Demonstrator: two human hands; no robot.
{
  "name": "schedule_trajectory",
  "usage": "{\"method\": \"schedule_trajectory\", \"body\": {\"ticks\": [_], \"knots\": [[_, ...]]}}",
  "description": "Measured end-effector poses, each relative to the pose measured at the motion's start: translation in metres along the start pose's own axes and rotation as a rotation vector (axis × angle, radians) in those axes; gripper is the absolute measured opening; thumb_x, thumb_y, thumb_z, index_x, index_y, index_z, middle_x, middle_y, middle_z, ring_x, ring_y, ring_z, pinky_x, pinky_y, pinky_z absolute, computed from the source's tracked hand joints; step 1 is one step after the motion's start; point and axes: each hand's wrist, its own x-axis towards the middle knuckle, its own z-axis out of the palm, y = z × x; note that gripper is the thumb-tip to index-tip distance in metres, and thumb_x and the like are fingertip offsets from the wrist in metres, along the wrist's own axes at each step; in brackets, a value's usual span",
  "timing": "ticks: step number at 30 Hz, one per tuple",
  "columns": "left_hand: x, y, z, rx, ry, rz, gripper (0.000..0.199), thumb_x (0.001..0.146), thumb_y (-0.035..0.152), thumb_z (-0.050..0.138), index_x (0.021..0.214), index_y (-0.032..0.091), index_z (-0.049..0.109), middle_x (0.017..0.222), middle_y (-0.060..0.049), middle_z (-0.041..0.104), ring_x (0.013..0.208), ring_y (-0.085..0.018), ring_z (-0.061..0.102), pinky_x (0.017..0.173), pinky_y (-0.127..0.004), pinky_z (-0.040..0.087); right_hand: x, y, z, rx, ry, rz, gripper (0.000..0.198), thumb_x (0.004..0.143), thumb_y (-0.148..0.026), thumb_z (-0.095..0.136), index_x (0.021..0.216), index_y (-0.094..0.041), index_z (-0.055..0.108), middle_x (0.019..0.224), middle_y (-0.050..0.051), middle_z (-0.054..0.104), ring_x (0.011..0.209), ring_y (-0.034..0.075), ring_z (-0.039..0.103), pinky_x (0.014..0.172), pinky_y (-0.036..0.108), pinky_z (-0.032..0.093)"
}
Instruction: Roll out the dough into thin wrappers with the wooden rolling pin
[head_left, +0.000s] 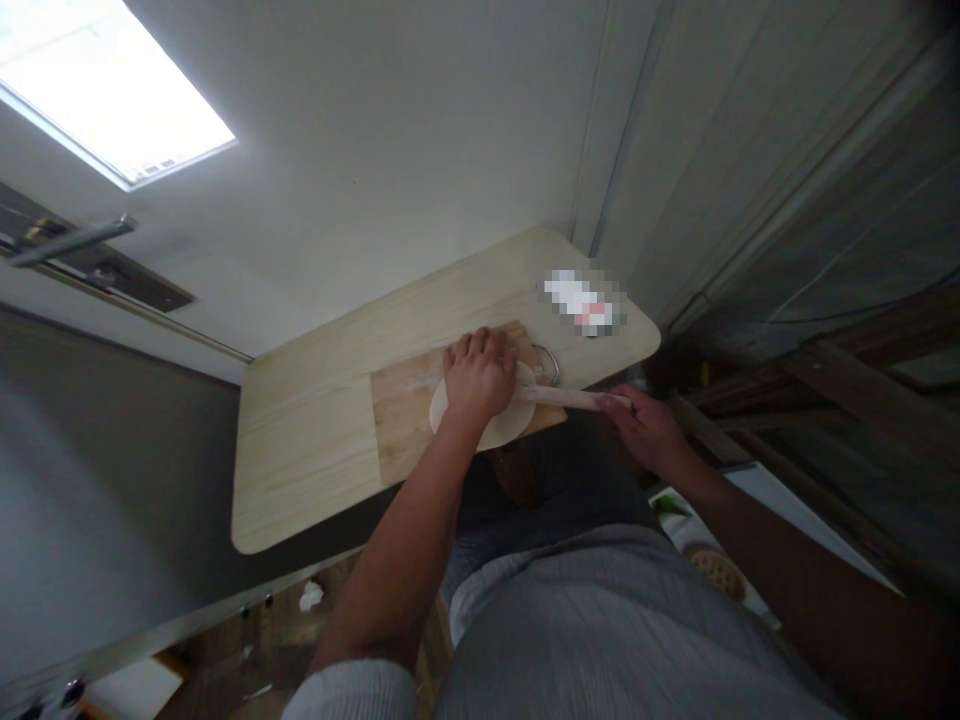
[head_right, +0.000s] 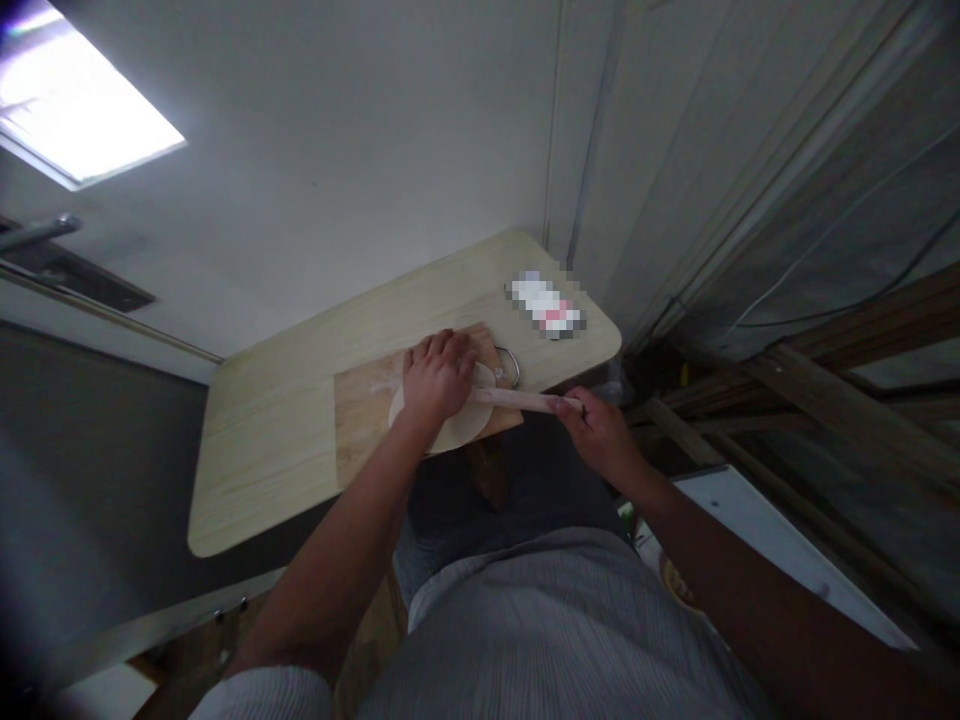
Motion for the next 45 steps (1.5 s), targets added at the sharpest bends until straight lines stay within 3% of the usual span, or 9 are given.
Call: {"method": "schedule_trajectory", "body": {"ticks": [10, 16, 22, 33, 41, 45], "knots": [[0.01, 0.001, 0.005, -0.01, -0.013, -0.019, 0.045, 0.102, 0.051, 0.037, 0.136, 0.028, 0.056, 0.148, -0.009, 0.054, 0.136, -0.034, 0.044, 0.11, -0.057, 0.032, 0.007, -0.003, 0.001, 0.014, 0.029, 0.049, 0.042, 0.092, -0.062, 0.047, 0.083, -0.026, 0.066, 0.063, 0.003, 0.064, 0.063, 0.023, 0.063, 0.063, 0.035, 0.046], [0.013, 0.001, 0.005, -0.004, -0.018, -0.023, 0.043, 0.101, 0.05, 0.036, 0.134, 0.03, 0.057, 0.139, -0.008, 0.06, 0.129, -0.034, 0.048, 0.108, -0.056, 0.034, 0.009, -0.004, -0.002, 0.028, 0.078, 0.033, 0.042, 0.091, -0.06, 0.052, 0.099, -0.024, 0.07, 0.083, 0.007, 0.073, 0.074, 0.025, 0.067, 0.07, 0.036, 0.05], [0.016, 0.001, 0.003, 0.014, -0.042, -0.032, 0.045, 0.101, 0.051, 0.034, 0.135, 0.03, 0.056, 0.136, -0.01, 0.059, 0.126, -0.034, 0.049, 0.106, -0.055, 0.035, 0.006, -0.005, -0.003, 0.06, 0.035, -0.034, 0.038, 0.091, -0.054, 0.055, 0.109, -0.025, 0.07, 0.095, 0.006, 0.075, 0.078, 0.023, 0.067, 0.071, 0.035, 0.051], [0.025, 0.004, 0.004, 0.073, -0.075, -0.078, 0.046, 0.1, 0.052, 0.033, 0.136, 0.032, 0.053, 0.132, -0.01, 0.059, 0.123, -0.033, 0.049, 0.104, -0.051, 0.035, 0.013, -0.006, -0.004, -0.006, 0.023, 0.071, 0.041, 0.09, -0.061, 0.051, 0.092, -0.023, 0.067, 0.069, 0.005, 0.068, 0.063, 0.023, 0.063, 0.061, 0.033, 0.046], [0.035, 0.005, 0.006, 0.074, -0.071, -0.104, 0.049, 0.099, 0.053, 0.035, 0.136, 0.027, 0.055, 0.13, -0.013, 0.06, 0.124, -0.033, 0.049, 0.103, -0.051, 0.037, 0.021, -0.002, -0.002, 0.006, 0.052, 0.084, 0.042, 0.089, -0.061, 0.052, 0.094, -0.022, 0.068, 0.077, 0.006, 0.071, 0.067, 0.022, 0.064, 0.064, 0.033, 0.047], [0.04, 0.004, 0.007, 0.085, -0.076, -0.099, 0.047, 0.099, 0.053, 0.034, 0.126, 0.026, 0.061, 0.126, -0.013, 0.061, 0.121, -0.033, 0.051, 0.099, -0.05, 0.04, 0.024, -0.002, 0.0, 0.038, 0.058, 0.09, 0.042, 0.089, -0.061, 0.053, 0.094, -0.022, 0.067, 0.077, 0.006, 0.07, 0.065, 0.021, 0.064, 0.063, 0.032, 0.046]]}}
